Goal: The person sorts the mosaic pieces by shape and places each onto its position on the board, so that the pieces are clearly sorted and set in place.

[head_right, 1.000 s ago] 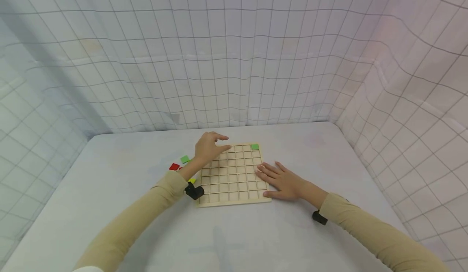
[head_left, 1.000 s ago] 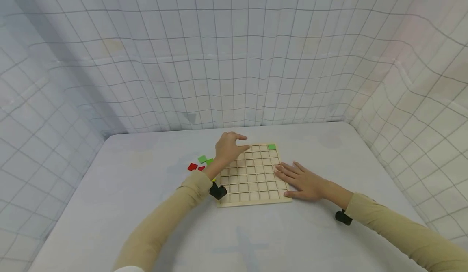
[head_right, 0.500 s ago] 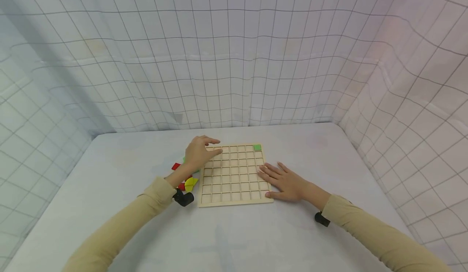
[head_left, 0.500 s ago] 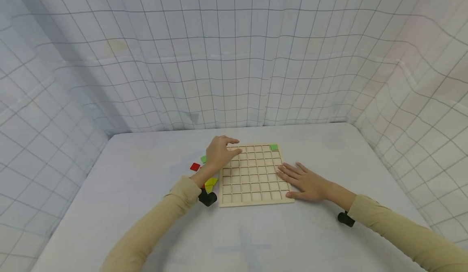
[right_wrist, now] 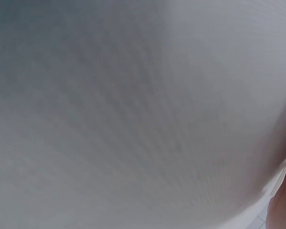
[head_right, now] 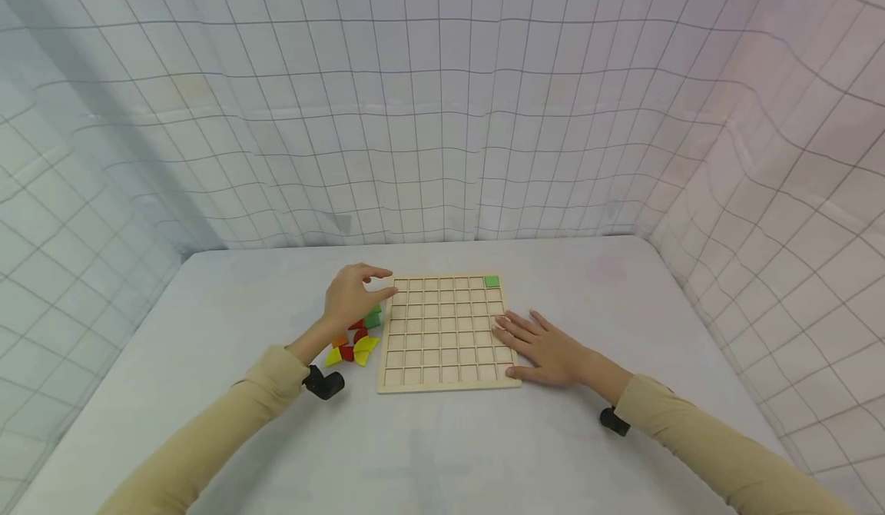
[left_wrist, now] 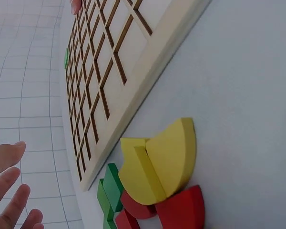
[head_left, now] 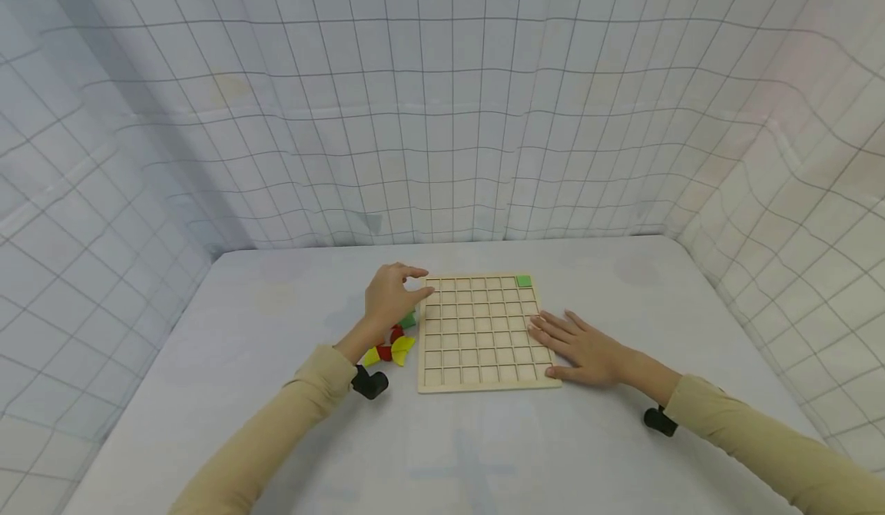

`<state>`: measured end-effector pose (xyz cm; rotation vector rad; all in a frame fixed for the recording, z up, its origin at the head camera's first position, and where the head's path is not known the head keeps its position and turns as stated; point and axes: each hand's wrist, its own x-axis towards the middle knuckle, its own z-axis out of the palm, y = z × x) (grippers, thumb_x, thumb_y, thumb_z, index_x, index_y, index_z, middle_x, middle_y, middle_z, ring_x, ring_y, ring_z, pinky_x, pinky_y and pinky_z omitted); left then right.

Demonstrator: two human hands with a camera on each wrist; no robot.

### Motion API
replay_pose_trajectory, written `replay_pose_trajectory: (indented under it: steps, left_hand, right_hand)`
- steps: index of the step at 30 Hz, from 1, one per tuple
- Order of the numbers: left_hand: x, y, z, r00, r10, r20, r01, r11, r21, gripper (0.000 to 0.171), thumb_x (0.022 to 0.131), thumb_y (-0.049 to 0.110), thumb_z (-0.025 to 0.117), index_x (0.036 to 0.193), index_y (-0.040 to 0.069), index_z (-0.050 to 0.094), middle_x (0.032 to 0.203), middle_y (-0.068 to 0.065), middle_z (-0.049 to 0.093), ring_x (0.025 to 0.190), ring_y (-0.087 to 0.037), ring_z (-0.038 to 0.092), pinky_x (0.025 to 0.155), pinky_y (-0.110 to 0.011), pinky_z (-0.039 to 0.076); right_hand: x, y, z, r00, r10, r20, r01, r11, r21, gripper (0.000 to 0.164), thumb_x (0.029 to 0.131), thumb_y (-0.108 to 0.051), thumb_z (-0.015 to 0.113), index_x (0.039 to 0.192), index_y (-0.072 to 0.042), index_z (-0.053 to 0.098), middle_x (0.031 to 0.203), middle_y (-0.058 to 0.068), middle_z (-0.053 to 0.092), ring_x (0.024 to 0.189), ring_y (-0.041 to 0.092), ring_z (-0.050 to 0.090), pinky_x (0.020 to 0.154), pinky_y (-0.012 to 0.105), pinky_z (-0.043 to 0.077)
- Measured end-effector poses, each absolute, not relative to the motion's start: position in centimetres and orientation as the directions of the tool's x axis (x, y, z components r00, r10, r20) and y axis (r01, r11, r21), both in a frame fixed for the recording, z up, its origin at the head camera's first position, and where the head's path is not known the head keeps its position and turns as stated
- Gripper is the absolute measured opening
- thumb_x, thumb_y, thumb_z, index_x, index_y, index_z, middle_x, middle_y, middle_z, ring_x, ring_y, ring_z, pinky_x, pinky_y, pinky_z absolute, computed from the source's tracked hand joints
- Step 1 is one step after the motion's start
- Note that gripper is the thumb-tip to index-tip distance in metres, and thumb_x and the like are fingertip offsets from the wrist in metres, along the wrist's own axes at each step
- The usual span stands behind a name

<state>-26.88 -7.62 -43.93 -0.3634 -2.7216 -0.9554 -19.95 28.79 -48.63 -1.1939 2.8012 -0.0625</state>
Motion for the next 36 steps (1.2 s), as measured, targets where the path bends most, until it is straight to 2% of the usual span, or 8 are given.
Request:
replay_pose_trajectory:
  steps: [2,7,15,20,27,36]
  left_hand:
    - [-26.8,-8.1,-44.1,-0.945,0.144,0.293,0.296,0.755,0.585,0.034,0.080,0.032,0.078,0.108,0.014,0.075,0.109,-0.009,0.071,0.094,-0.027,0.062,0.053,-0.026,0.047]
    - [-26.5,-9.4,-44.6,-0.958,0.125,0.257,0.261,0.749,0.610,0.033,0.082,0.030,0.075,0.110,0.013,0.073,0.109,-0.009,0.071,0.095,-0.029,0.063,0.067,-0.035,0.054]
    - [-26.4,-11.7,-45.7,-0.980,0.077,0.186,0.180,0.747,0.640,0.035,0.085,0.028,0.073,0.116,0.011,0.070,0.111,-0.011,0.069,0.098,-0.029,0.060,0.081,-0.040,0.050]
    - [-26.4,-12.6,-46.2,-0.986,0.062,0.156,0.152,0.726,0.671,0.036,0.085,0.024,0.073,0.118,0.009,0.069,0.113,-0.013,0.068,0.102,-0.030,0.058,0.083,-0.040,0.050]
    - [-26.6,-13.6,-46.6,-0.990,0.061,0.126,0.131,0.723,0.679,0.040,0.085,0.023,0.073,0.121,0.007,0.067,0.116,-0.016,0.067,0.105,-0.032,0.056,0.087,-0.043,0.050]
    - [-27.6,-14.3,-47.2,-0.994,0.074,0.080,0.108,0.735,0.670,0.041,0.083,0.023,0.075,0.120,0.005,0.067,0.115,-0.017,0.068,0.100,-0.031,0.057,0.085,-0.040,0.049]
  right_hand:
    - [-19.9,28.8,-48.6,-0.690,-0.720,-0.068,-0.716,0.694,-0.077,0.073,0.098,-0.052,0.042,0.155,-0.014,0.016,0.162,0.005,0.012,0.150,0.027,0.011,0.116,0.059,0.010]
    - [-19.8,28.7,-48.6,-0.687,-0.724,-0.061,-0.720,0.689,-0.077,0.073,0.098,-0.052,0.042,0.155,-0.013,0.016,0.162,0.006,0.013,0.150,0.029,0.012,0.116,0.059,0.011]
    - [-19.7,28.8,-48.7,-0.685,-0.726,-0.054,-0.723,0.687,-0.072,0.074,0.098,-0.052,0.042,0.155,-0.013,0.016,0.162,0.007,0.013,0.149,0.029,0.013,0.116,0.059,0.011]
    - [-19.7,28.9,-48.5,-0.683,-0.728,-0.051,-0.724,0.685,-0.077,0.074,0.098,-0.052,0.042,0.155,-0.012,0.016,0.162,0.008,0.013,0.149,0.030,0.013,0.115,0.060,0.012]
    - [-19.6,28.7,-48.2,-0.665,-0.747,-0.003,-0.745,0.664,-0.061,0.073,0.097,-0.049,0.046,0.153,-0.008,0.023,0.160,0.012,0.021,0.147,0.034,0.020,0.112,0.062,0.018]
    - [-19.9,28.8,-48.5,-0.677,-0.735,-0.046,-0.731,0.678,-0.071,0.073,0.098,-0.052,0.042,0.155,-0.012,0.017,0.162,0.007,0.015,0.149,0.029,0.014,0.115,0.059,0.014]
